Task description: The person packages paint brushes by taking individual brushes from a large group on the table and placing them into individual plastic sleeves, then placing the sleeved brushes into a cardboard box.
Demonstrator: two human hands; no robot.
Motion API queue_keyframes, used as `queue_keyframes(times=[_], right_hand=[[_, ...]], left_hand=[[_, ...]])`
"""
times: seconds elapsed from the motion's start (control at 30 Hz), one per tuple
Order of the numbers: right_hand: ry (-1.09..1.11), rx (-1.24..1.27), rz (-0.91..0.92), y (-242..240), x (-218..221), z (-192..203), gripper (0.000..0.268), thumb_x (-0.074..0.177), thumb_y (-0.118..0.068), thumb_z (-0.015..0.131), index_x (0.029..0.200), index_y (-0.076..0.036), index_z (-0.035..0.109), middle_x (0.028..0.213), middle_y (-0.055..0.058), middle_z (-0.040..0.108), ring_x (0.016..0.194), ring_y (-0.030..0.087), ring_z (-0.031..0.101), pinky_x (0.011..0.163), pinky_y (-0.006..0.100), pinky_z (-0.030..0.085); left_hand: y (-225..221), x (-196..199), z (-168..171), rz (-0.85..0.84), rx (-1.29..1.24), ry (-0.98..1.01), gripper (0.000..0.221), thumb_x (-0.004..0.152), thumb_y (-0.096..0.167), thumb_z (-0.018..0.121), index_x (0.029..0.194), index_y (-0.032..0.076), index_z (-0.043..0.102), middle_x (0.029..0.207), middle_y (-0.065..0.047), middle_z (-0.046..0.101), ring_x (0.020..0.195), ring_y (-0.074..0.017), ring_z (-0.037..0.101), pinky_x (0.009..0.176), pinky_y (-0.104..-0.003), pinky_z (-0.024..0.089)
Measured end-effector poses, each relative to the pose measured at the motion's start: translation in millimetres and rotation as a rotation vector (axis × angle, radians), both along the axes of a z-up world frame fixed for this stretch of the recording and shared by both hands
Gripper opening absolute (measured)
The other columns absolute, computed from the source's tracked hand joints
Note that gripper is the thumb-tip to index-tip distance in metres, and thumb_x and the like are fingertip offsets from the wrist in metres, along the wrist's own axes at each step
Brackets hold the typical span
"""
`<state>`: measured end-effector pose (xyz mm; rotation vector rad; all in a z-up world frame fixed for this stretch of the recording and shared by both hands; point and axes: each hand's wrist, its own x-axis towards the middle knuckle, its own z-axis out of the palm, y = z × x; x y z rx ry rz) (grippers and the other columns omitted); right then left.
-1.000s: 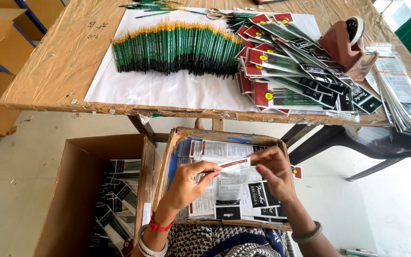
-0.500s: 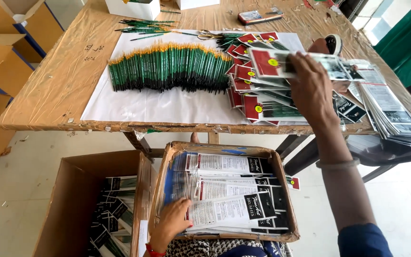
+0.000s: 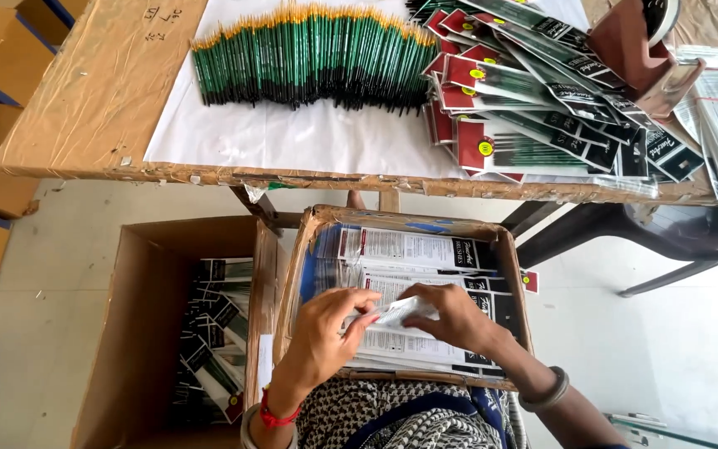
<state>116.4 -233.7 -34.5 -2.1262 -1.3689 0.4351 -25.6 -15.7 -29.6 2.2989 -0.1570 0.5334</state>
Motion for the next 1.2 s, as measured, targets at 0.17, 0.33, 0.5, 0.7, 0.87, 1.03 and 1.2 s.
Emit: queue_keyframes(times=[0.17, 0.33, 0.5, 0.7, 0.87, 1.03, 1.2], right_hand=[[0.285, 0.275, -0.206, -23.4, -14.7, -11.0, 0.037, 0.084, -0.017, 0.087, 0.117, -0.006, 0.074, 0.096, 0.01, 0.084, 0.081, 0.02, 0.081, 0.074, 0.031, 0.063], [0.204, 0.617, -0.409, -19.6, -19.7, 48.1, 0.052, 0.073, -0.012, 0.086, 0.119, -0.002, 0.063, 0.112, 0.009, 0.071, 0.1, 0.017, 0.07, 0.085, 0.031, 0.06], [-0.576, 0.648, -0.257, -25.4, -21.6, 107.1, 0.036, 0.077, -0.007, 0.084, 0.109, -0.004, 0.068, 0.106, 0.007, 0.067, 0.097, 0.02, 0.068, 0.083, 0.033, 0.057], [-0.832, 0.368, 0.105, -6.7, -7.6, 131.0, 0.037, 0.077, -0.01, 0.078, 0.112, 0.002, 0.072, 0.104, 0.012, 0.071, 0.092, 0.024, 0.072, 0.076, 0.037, 0.061], [-0.729, 0.36, 0.194, -16.3, 7.0, 120.6, 0.029, 0.08, -0.014, 0.08, 0.104, 0.002, 0.073, 0.096, 0.01, 0.072, 0.084, 0.022, 0.07, 0.071, 0.035, 0.061], [-0.129, 0.822, -0.441, -87.5, 38.8, 67.3, 0.018, 0.087, 0.008, 0.062, 0.096, -0.002, 0.075, 0.093, 0.01, 0.074, 0.071, 0.016, 0.067, 0.062, 0.023, 0.054], [-0.101, 0.559, -0.912, -143.6, 61.8, 40.0, 0.018, 0.095, 0.007, 0.065, 0.109, 0.001, 0.075, 0.105, 0.017, 0.073, 0.079, 0.021, 0.062, 0.07, 0.031, 0.048]], left_hand=[[-23.6, 16.6, 59.2, -0.232, -0.555, -0.334, 0.044, 0.097, 0.013, 0.076, 0.132, 0.0, 0.054, 0.11, -0.014, 0.072, 0.096, -0.0226, 0.072, 0.085, -0.036, 0.062], [-39.4, 37.1, 25.2, -0.021, -0.499, 0.014, 0.02, 0.1, 0.016, 0.064, 0.109, 0.005, 0.078, 0.079, -0.006, 0.08, 0.048, -0.0061, 0.059, 0.042, -0.022, 0.041], [-54.6, 37.0, 42.5, -0.033, -0.538, 0.152, 0.027, 0.107, 0.016, 0.059, 0.123, 0.003, 0.077, 0.066, -0.012, 0.067, 0.053, -0.0077, 0.045, 0.047, -0.024, 0.031], [-64.4, 32.3, 46.4, -0.238, -0.586, -0.14, 0.023, 0.114, 0.009, 0.051, 0.129, -0.005, 0.061, 0.095, -0.011, 0.074, 0.081, -0.0091, 0.068, 0.063, -0.028, 0.053], [-71.2, 25.8, 31.9, -0.219, -0.428, 0.168, 0.02, 0.113, 0.008, 0.05, 0.118, -0.004, 0.066, 0.072, -0.015, 0.067, 0.05, -0.013, 0.052, 0.048, -0.028, 0.037], [-83.5, 25.3, 21.2, -0.298, -0.439, -0.02, 0.034, 0.109, 0.008, 0.043, 0.14, 0.0, 0.053, 0.12, -0.018, 0.077, 0.042, -0.0058, 0.048, 0.033, -0.022, 0.038], [-59.6, 23.6, 44.1, -0.227, -0.603, 0.113, 0.045, 0.107, 0.01, 0.047, 0.151, 0.003, 0.04, 0.116, -0.014, 0.08, 0.046, -0.0016, 0.05, 0.04, -0.02, 0.039]])
